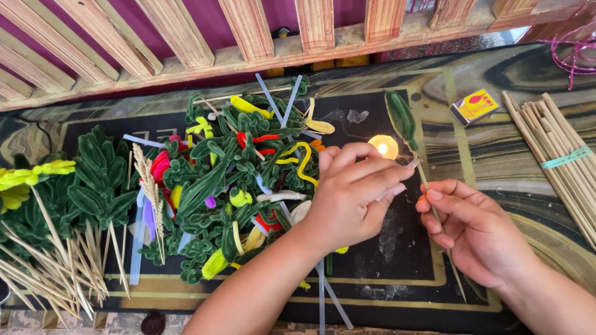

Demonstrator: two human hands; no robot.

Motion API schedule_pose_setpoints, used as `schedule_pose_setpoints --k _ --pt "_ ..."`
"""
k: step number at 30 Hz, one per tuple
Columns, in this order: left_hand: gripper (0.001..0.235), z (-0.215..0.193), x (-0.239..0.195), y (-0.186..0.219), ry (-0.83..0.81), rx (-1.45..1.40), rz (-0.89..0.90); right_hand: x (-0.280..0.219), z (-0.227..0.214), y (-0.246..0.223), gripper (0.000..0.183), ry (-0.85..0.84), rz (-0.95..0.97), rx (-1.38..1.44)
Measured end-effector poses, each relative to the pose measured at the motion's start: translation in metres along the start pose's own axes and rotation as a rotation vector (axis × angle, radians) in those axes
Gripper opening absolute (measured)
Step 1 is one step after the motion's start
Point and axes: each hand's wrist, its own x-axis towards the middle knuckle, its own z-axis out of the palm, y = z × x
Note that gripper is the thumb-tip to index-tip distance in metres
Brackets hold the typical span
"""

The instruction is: Assembling artificial leaves onto wooden sticks by melting glue over a candle flame and bonding the parts together.

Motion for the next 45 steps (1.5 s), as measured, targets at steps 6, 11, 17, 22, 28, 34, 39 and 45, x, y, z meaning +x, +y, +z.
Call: schedule_pose_setpoints --k 6,11,17,22,28,34,39,45 --pt "0.026 0.0 -0.001 0.001 -0.003 0.021 0.011 0.0 -0.002 -0.001 0.017 -0.018 0.002 0.011" --pt "0.024 0.001 -0.002 0.004 -0.011 -0.049 -0.038 0.0 -0.003 -0.001 0.016 -0.035 -0.008 0.017" --pt "0.02 -0.001 -0.002 0.003 -0.065 -0.17 -0.157 -0.001 0.0 -0.002 0.015 -0.02 -0.002 -0.014" --pt "0.012 -0.002 0.002 0.007 0.01 -0.172 -0.177 -0.001 -0.001 -0.001 0.014 -0.023 0.017 -0.009" --pt "0.007 -0.002 0.005 0.01 0.137 0.05 -0.113 -0.002 -0.005 -0.001 0.015 -0.069 0.019 0.01" --pt "0.006 -0.021 0.014 0.018 0.115 0.22 -0.02 -0.01 -0.014 -0.008 0.017 -0.188 0.015 0.044" --pt "0.007 -0.078 0.011 0.034 0.017 0.019 -0.066 -0.018 -0.013 -0.02 0.02 -0.325 -0.063 0.109" --pt "0.042 -0.141 -0.057 0.048 0.016 0.078 -0.259 -0.018 -0.013 -0.014 0.021 -0.378 -0.067 0.132"
